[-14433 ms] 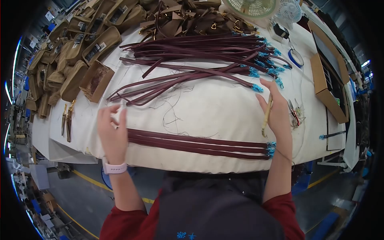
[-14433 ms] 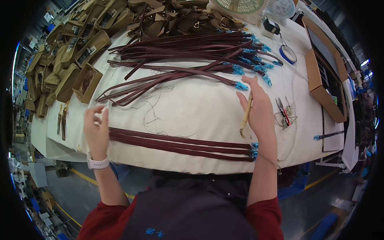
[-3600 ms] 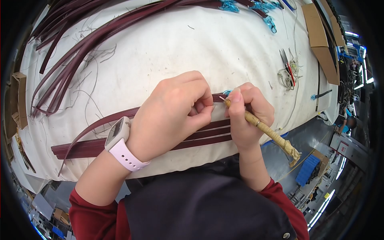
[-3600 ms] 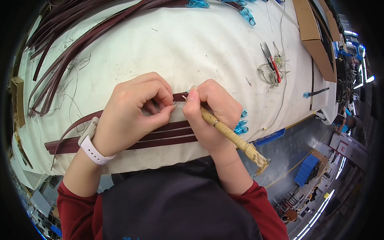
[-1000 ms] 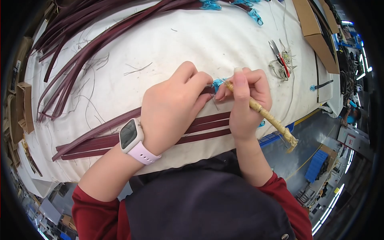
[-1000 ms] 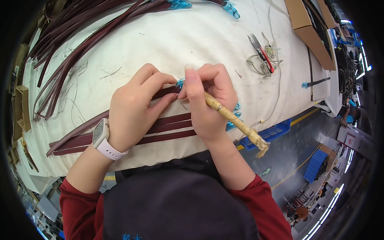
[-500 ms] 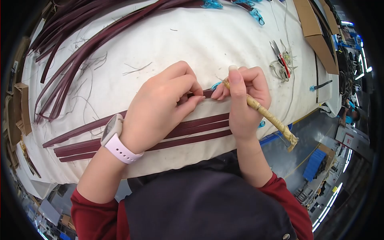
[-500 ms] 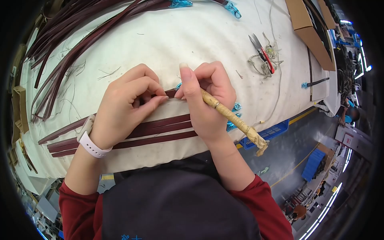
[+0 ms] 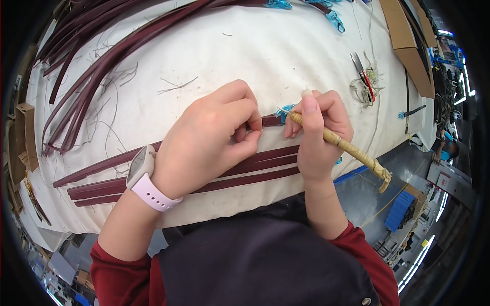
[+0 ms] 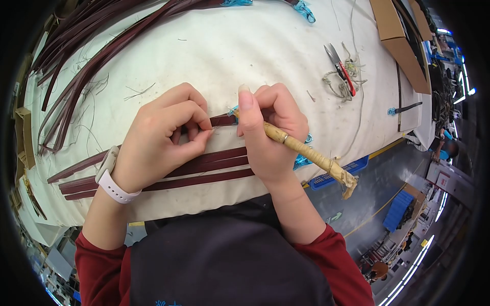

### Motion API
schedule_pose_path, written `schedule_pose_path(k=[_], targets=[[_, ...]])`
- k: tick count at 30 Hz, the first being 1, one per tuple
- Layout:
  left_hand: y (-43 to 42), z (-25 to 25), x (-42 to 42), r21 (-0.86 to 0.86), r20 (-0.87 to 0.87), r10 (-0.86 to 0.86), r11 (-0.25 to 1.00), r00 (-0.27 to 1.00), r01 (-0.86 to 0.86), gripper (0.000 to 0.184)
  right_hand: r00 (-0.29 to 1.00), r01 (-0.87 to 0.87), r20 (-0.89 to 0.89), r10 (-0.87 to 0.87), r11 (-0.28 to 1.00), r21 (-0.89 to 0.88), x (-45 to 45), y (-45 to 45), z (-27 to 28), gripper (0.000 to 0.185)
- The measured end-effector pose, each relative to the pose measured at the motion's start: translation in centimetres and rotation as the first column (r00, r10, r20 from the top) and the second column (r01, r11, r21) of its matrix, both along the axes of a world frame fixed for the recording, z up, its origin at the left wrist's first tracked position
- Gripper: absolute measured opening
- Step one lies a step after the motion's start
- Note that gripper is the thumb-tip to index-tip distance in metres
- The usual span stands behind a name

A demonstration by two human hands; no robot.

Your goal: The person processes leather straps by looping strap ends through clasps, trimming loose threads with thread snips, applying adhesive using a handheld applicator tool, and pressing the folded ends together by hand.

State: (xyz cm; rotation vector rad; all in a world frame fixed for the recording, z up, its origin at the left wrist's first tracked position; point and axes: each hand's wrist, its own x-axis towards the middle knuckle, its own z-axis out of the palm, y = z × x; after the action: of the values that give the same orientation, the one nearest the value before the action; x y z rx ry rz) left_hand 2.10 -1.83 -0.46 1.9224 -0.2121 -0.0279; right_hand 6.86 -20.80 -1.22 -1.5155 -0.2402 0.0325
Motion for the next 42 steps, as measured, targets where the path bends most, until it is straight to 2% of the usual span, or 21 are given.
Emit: schedule_pose_path(k=[4, 6, 11, 13, 14, 15, 16, 17, 19, 20, 22, 25, 26, 27, 32, 36, 38, 40, 42], targets=[[0.1, -0.1, 0.0, 0.011, 0.017, -0.017, 1.0, 1.0, 0.017, 0.012, 0.999, -0.017, 0.04, 0.019, 0.998, -0.057, 0.1, -0.5, -0.4, 0.029], [0.1, -0.1, 0.0, -0.006, 0.017, -0.02, 1.0, 1.0, 0.02, 0.012, 0.993, -0.051, 0.093, 0.069, 0.981, -0.187, 0.0, -0.8, -0.5, 0.031], [0.1, -0.1, 0.0, -0.053, -0.018, 0.038, 0.998, 0.999, -0.039, 0.014, 0.997, -0.031, 0.064, 0.039, 0.991, -0.127, -0.1, -0.6, -0.3, 0.029], [-0.3, 0.7, 0.0, -0.171, -0.343, 0.161, 0.958, 0.925, -0.23, 0.015, 0.999, -0.019, 0.039, 0.023, 0.994, -0.104, -0.1, -0.3, -0.2, 0.028], [-0.4, 1.1, 0.0, -0.17, -0.344, 0.16, 0.959, 0.925, -0.228, 0.015, 1.0, 0.0, 0.029, 0.001, 1.0, -0.03, -0.1, 0.0, -0.1, 0.025], [-0.6, 1.4, 0.0, -0.113, -0.265, 0.165, 0.973, 0.95, -0.2, 0.015, 1.0, 0.02, 0.017, -0.021, 0.999, 0.044, 0.0, 0.1, -0.2, 0.023], [-0.6, 1.6, 0.0, -0.053, -0.184, 0.164, 0.983, 0.969, -0.176, 0.015, 1.0, 0.021, 0.017, -0.022, 0.999, 0.045, 0.1, 0.1, -0.3, 0.023], [-0.7, 1.3, 0.0, -0.053, -0.183, 0.162, 0.983, 0.97, -0.174, 0.015, 0.999, 0.026, 0.036, -0.028, 0.998, 0.05, 0.2, 0.0, -0.4, 0.022], [-0.9, 0.1, -0.3, 0.135, 0.097, 0.104, 0.984, 0.99, -0.116, 0.015, 0.998, 0.03, 0.055, -0.033, 0.998, 0.054, 0.3, 0.0, -0.5, 0.021], [-1.1, -0.1, -0.4, 0.135, 0.097, 0.103, 0.984, 0.99, -0.116, 0.015, 0.998, 0.022, 0.053, -0.025, 0.998, 0.051, 0.3, 0.0, -0.5, 0.02], [-1.3, -0.4, -0.6, 0.257, 0.189, 0.065, 0.96, 0.98, -0.113, 0.013, 0.999, 0.014, 0.051, -0.017, 0.999, 0.05, 0.3, 0.0, -0.6, 0.02], [-0.7, 0.0, -0.4, 0.265, 0.17, -0.001, 0.963, 0.986, -0.045, 0.012, 0.999, 0.007, 0.043, -0.009, 0.998, 0.064, 0.2, -0.1, -0.6, 0.019], [-0.8, 0.0, -0.4, 0.265, 0.17, -0.003, 0.963, 0.985, -0.043, 0.012, 0.999, -0.014, 0.051, 0.013, 1.0, 0.011, 0.3, -0.1, -0.5, 0.018], [-0.9, 0.0, -0.5, 0.285, 0.187, 0.005, 0.957, 0.982, -0.059, 0.012, 0.998, -0.034, 0.057, 0.037, 0.999, -0.041, 0.3, -0.1, -0.3, 0.019], [-1.4, 0.4, -0.9, 0.426, 0.211, 0.006, 0.899, 0.978, -0.098, 0.014, 0.999, -0.027, 0.037, 0.029, 0.998, -0.063, 0.3, 0.2, -0.1, 0.019], [-1.3, 0.3, -0.5, 0.372, 0.197, 0.058, 0.919, 0.979, -0.129, 0.015, 0.999, -0.025, 0.033, 0.027, 0.998, -0.057, 0.3, 0.2, -0.1, 0.019], [-1.3, 0.2, -0.4, 0.266, 0.108, 0.057, 0.96, 0.992, -0.084, 0.017, 0.999, -0.025, 0.03, 0.027, 0.997, -0.072, 0.3, 0.2, 0.0, 0.02], [-1.5, 0.4, -0.5, 0.273, 0.113, 0.047, 0.959, 0.992, -0.077, 0.018, 0.999, -0.021, 0.029, 0.024, 0.996, -0.089, 0.3, 0.1, -0.1, 0.02], [-1.5, 0.5, -0.6, 0.279, 0.119, 0.035, 0.958, 0.992, -0.067, 0.018, 1.0, -0.027, 0.012, 0.027, 0.999, 0.029, 0.2, 0.1, -0.5, 0.019]])
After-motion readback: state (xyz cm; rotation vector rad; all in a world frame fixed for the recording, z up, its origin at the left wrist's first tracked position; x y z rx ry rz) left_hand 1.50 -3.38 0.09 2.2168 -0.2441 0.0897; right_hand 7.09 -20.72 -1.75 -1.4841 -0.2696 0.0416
